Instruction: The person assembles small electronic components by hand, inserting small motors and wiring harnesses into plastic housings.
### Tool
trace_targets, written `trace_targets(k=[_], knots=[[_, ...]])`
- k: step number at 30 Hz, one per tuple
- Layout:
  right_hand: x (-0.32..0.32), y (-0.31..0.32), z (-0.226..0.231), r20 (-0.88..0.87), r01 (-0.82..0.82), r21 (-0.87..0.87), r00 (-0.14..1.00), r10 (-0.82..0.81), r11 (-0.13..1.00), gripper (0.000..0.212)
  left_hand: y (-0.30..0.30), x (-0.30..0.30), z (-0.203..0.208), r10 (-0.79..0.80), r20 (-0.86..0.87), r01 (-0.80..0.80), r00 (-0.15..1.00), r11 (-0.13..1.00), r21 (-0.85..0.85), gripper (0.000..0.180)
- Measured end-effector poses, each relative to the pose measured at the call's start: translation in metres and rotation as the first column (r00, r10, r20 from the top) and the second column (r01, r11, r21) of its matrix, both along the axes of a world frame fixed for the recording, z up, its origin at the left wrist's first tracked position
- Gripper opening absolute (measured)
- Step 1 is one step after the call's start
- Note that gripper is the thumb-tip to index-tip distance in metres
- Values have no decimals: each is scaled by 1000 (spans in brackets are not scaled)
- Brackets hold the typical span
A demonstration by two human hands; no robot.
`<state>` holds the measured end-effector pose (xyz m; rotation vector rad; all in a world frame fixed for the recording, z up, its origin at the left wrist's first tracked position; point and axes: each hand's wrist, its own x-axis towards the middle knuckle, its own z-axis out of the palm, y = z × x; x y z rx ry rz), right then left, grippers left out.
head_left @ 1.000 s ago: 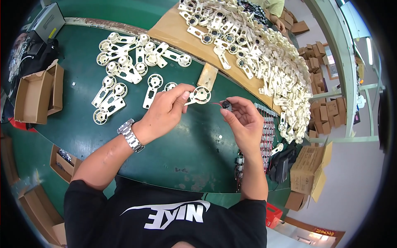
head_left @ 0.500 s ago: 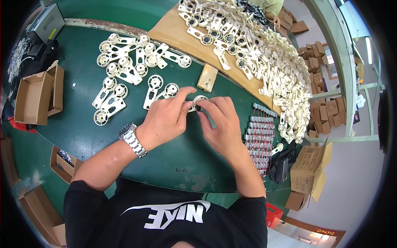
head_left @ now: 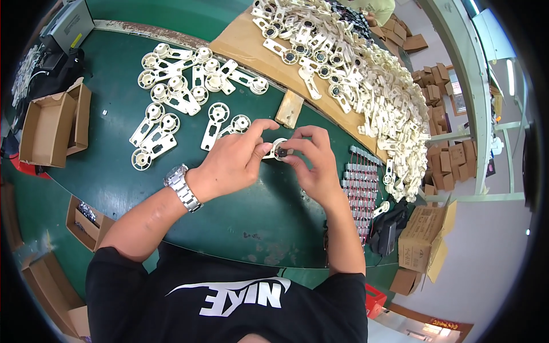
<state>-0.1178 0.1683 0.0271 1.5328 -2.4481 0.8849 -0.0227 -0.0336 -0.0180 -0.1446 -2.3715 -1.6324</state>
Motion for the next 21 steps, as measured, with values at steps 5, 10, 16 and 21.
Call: trace_targets(k=[5, 10, 16, 21], knots=[[-9, 15, -9, 421, 35, -78, 907, 1, 996, 28, -1, -1, -2, -75, -42, 76, 996, 997, 30, 40], [0, 11, 5, 447, 70, 4, 892, -65, 998, 24, -2, -1, -2, -63, 41, 60, 997, 995, 77, 43], [4, 11, -10, 525, 142, -24, 844, -108, 990, 25, 1, 0, -1, -97, -6, 97, 995, 995, 2, 45], [-2, 10, 6, 914, -23, 270, 322, -248, 963, 52, -2, -1, -3, -154, -15, 152, 988, 984, -87, 47]])
